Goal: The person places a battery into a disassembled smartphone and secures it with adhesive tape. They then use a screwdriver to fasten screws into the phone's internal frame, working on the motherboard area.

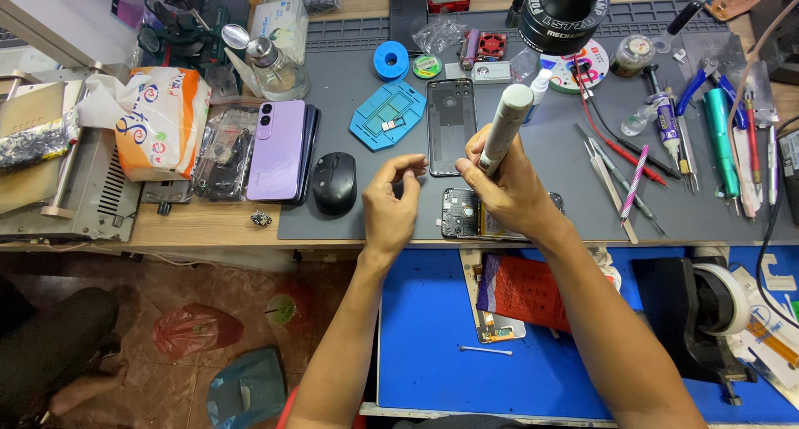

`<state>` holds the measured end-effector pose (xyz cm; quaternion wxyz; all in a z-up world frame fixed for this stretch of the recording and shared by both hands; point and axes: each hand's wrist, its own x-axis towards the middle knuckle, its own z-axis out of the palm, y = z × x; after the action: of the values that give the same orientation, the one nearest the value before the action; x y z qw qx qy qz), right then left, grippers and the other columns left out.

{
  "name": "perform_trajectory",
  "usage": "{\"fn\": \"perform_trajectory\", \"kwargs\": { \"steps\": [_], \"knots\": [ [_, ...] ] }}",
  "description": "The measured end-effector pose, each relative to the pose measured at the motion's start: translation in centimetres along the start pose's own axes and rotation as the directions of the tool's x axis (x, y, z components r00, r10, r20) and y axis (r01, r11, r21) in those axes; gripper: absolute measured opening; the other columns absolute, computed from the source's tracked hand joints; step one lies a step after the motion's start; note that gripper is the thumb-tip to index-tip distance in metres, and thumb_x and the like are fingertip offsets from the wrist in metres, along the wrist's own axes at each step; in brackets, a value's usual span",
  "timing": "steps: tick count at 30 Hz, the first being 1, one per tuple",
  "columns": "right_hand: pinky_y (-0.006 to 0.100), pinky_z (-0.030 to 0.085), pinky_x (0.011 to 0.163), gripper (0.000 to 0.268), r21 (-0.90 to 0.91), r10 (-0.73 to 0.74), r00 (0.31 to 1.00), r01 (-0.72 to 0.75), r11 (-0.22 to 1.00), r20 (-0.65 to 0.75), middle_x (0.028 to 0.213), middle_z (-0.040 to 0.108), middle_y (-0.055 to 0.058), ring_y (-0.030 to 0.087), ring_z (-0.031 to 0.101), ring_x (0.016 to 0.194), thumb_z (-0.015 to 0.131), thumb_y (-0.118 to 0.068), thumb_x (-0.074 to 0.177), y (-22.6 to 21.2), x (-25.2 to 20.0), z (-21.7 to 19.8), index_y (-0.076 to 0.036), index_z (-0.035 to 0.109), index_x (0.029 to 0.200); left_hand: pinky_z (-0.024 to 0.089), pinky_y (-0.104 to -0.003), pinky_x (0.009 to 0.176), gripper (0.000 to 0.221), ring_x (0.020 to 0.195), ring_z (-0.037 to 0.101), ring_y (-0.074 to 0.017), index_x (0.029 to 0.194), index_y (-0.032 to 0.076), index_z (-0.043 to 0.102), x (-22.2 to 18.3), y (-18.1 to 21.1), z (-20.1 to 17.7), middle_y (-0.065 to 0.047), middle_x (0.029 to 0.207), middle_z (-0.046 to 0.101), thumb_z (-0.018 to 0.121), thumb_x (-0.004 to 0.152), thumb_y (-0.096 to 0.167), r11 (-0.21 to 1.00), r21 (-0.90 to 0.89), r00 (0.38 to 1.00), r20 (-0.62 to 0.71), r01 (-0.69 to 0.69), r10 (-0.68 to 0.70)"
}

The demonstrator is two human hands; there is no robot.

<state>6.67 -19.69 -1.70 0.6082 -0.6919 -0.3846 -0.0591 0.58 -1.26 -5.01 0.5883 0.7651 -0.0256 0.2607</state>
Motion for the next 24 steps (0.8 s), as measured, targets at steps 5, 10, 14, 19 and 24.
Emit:
{"fn": "perform_trajectory", "kwargs": {
  "steps": [5,10,14,19,24],
  "knots": [
    [0.032,0.041,0.066,0.020,0.008,-0.015,1.000,0.014,1.000,0.010,0.088,0.053,0.006,0.017,0.050,0.073,0.062,0.003,0.105,0.2,0.0,0.0,-0.006,0.046,0.113,0.059,-0.035,0.081,0.033,0.083,0.071,-0.0190,0.106,0.010,0.076,-0.1,-0.1,-0.6,-0.005,0.087,0.068,0.055,0.089,-0.010,1.000,0.027,0.995,-0.100,0.003,0.000],
    [0.033,0.042,0.066,0.020,-0.004,-0.027,0.999,0.027,1.000,0.018,0.087,0.052,0.006,0.018,0.050,0.072,0.061,0.004,0.105,0.2,0.0,0.0,-0.006,0.046,0.113,0.058,-0.035,0.081,0.033,0.083,0.068,-0.0194,0.108,0.008,0.075,-0.3,0.1,-0.6,-0.006,0.088,0.063,0.057,0.087,-0.010,0.999,0.031,0.996,-0.093,-0.012,0.015],
    [0.034,0.042,0.066,0.022,-0.016,-0.059,0.998,0.059,0.998,0.026,0.087,0.052,0.007,0.019,0.051,0.072,0.062,0.006,0.104,0.5,0.0,0.1,-0.006,0.046,0.113,0.057,-0.034,0.080,0.033,0.083,0.067,-0.0197,0.110,0.007,0.075,-0.4,0.0,-0.6,-0.007,0.088,0.061,0.057,0.087,-0.009,0.999,0.030,0.996,-0.086,-0.020,0.022],
    [0.034,0.043,0.067,0.022,-0.015,-0.054,0.998,0.055,0.998,0.021,0.089,0.053,0.007,0.019,0.052,0.073,0.063,0.006,0.103,0.3,0.1,-0.2,-0.006,0.047,0.112,0.058,-0.034,0.079,0.031,0.082,0.067,-0.0196,0.109,0.009,0.075,-0.3,0.0,-0.7,-0.006,0.087,0.062,0.060,0.087,-0.007,0.999,0.051,0.997,-0.076,-0.014,0.017],
    [0.033,0.054,0.074,0.025,0.048,0.052,0.980,-0.044,0.998,-0.195,0.092,0.053,0.006,0.017,0.060,0.078,0.064,0.003,0.107,-1.6,-0.7,-2.6,-0.008,0.042,0.113,0.057,-0.035,0.079,0.029,0.080,0.066,-0.0200,0.105,0.011,0.077,-0.3,0.7,-0.9,-0.006,0.084,0.061,0.059,0.088,-0.004,0.998,0.062,0.998,-0.063,0.020,-0.016]
  ]
}}
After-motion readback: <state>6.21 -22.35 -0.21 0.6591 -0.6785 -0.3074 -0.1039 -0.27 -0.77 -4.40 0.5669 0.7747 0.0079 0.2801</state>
